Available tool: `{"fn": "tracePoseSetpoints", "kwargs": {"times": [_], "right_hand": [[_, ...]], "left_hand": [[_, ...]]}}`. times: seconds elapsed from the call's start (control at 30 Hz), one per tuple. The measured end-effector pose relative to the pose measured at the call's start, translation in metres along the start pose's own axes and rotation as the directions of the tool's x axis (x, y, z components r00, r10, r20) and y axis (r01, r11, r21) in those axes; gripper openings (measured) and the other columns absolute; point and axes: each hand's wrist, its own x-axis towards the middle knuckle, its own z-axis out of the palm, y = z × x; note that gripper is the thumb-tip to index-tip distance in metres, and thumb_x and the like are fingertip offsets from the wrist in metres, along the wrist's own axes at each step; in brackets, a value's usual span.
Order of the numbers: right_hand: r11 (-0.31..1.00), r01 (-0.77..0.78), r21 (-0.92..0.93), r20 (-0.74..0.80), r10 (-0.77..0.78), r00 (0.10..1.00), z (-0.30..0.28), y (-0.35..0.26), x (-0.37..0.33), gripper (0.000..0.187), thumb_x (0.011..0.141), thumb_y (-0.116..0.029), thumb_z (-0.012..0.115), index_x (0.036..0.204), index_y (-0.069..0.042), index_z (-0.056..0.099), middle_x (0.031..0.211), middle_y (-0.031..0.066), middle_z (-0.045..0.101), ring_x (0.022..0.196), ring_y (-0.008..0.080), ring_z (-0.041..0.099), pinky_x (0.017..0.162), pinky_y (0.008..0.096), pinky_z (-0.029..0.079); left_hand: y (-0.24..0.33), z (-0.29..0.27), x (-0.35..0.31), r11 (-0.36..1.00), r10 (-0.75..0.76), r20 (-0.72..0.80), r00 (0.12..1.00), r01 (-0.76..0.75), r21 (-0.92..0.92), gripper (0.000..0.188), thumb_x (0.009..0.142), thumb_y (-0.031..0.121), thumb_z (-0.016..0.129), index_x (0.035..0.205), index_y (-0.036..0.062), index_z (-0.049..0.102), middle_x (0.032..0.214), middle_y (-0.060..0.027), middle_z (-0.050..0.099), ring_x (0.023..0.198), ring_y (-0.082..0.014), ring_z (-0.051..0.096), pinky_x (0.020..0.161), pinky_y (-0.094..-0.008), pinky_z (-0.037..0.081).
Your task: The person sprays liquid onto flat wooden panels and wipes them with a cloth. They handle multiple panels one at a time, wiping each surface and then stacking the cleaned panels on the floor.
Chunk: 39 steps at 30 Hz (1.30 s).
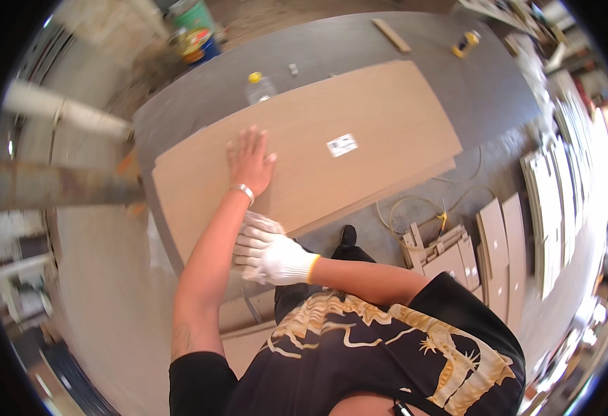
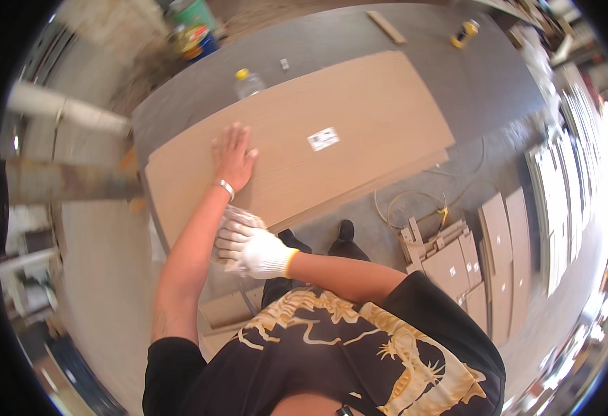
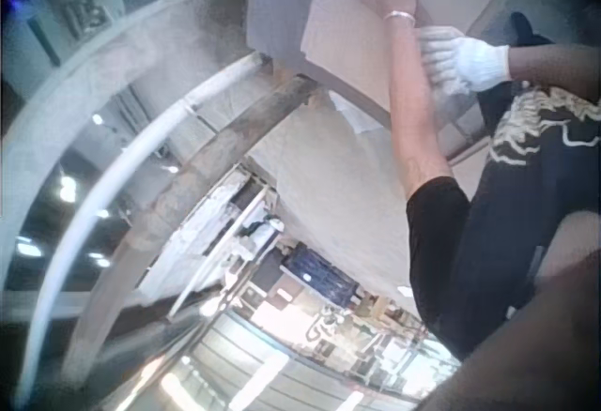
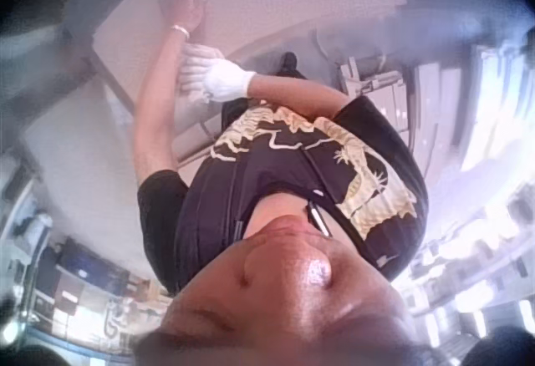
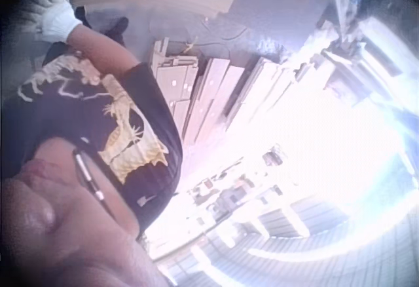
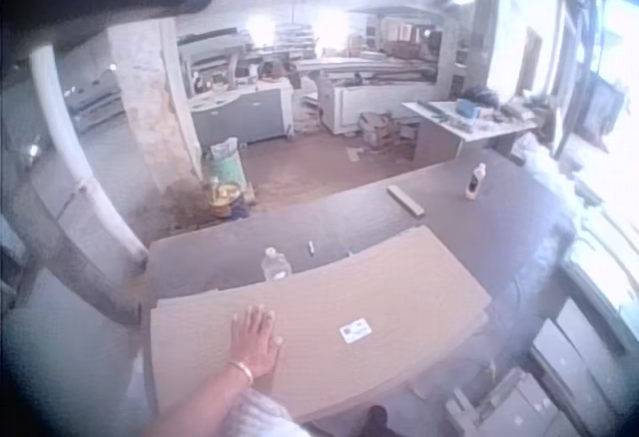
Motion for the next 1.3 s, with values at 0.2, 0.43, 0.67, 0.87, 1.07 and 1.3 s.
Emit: {"fn": "tracePoseSetpoints", "kwargs": {"times": [0.2, 0.43, 0.67, 0.87, 1.07, 1.3], "right_hand": [[0.622, -0.427, -0.656, -0.15, 0.448, 0.881, -0.227, 0.11, -0.181, 0.025, 0.08, -0.013, 0.063, 0.104, -0.013, 0.069, 0.105, 0.0107, 0.066, 0.109, 0.0305, 0.06, 0.104, 0.0482, 0.042], [0.816, -0.44, -0.376, -0.293, 0.346, 0.891, -0.129, 0.073, -0.111, 0.02, 0.076, -0.011, 0.06, 0.094, -0.016, 0.067, 0.099, 0.0059, 0.064, 0.111, 0.0293, 0.061, 0.113, 0.0491, 0.041], [0.685, -0.488, -0.541, -0.348, 0.346, 0.871, -0.259, 0.137, -0.191, 0.019, 0.079, -0.008, 0.06, 0.095, -0.015, 0.068, 0.096, 0.0093, 0.062, 0.103, 0.0283, 0.059, 0.108, 0.0498, 0.041], [0.379, -0.766, -0.519, -0.525, 0.566, 0.635, -0.266, 0.115, -0.146, 0.026, 0.093, -0.019, 0.056, 0.111, -0.012, 0.074, 0.131, 0.0155, 0.067, 0.138, 0.0354, 0.05, 0.121, 0.058, 0.025], [0.59, -0.638, -0.495, -0.429, 0.472, 0.77, -0.285, 0.137, -0.181, 0.009, 0.08, -0.009, 0.061, 0.088, -0.012, 0.065, 0.094, 0.0094, 0.063, 0.103, 0.0314, 0.061, 0.102, 0.0466, 0.045], [0.376, -0.92, 0.109, -0.835, 0.537, 0.121, -0.236, 0.183, -0.189, 0.047, 0.092, -0.018, 0.061, 0.14, -0.015, 0.064, 0.155, 0.0212, 0.049, 0.153, 0.0467, 0.025, 0.127, 0.0532, 0.014]], "left_hand": [[-0.01, 0.019, -0.011, 0.989, 0.098, -0.107, 0.989, -0.084, 0.125, 0.064, 0.105, 0.035, 0.042, 0.162, 0.0094, 0.029, 0.172, -0.0119, 0.02, 0.159, -0.029, 0.013, 0.128, -0.0539, 0.004], [-0.014, 0.017, -0.008, 0.984, 0.149, -0.084, 0.985, -0.14, 0.107, 0.064, 0.104, 0.03, 0.041, 0.162, 0.008, 0.029, 0.171, -0.0123, 0.021, 0.159, -0.0311, 0.014, 0.128, -0.0526, 0.005], [-0.016, 0.01, -0.01, 0.978, 0.191, -0.035, 0.981, -0.187, 0.089, 0.064, 0.102, 0.026, 0.042, 0.162, 0.009, 0.03, 0.172, -0.0114, 0.021, 0.159, -0.0318, 0.014, 0.128, -0.0522, 0.004], [-0.015, 0.01, -0.009, 0.975, 0.168, -0.011, 0.986, -0.165, 0.148, 0.063, 0.101, 0.025, 0.042, 0.162, 0.0102, 0.033, 0.172, -0.0117, 0.02, 0.159, -0.0327, 0.013, 0.128, -0.0524, 0.005], [-0.016, 0.01, -0.012, 0.968, 0.182, -0.001, 0.983, -0.179, 0.177, 0.062, 0.101, 0.025, 0.043, 0.162, 0.0165, 0.035, 0.172, -0.012, 0.019, 0.159, -0.0333, 0.014, 0.128, -0.054, 0.007], [-0.006, 0.002, -0.016, 0.971, 0.196, 0.046, 0.979, -0.201, 0.13, 0.06, 0.1, 0.027, 0.048, 0.159, 0.0218, 0.04, 0.171, -0.0119, 0.022, 0.158, -0.0339, 0.016, 0.127, -0.0567, 0.009]]}}
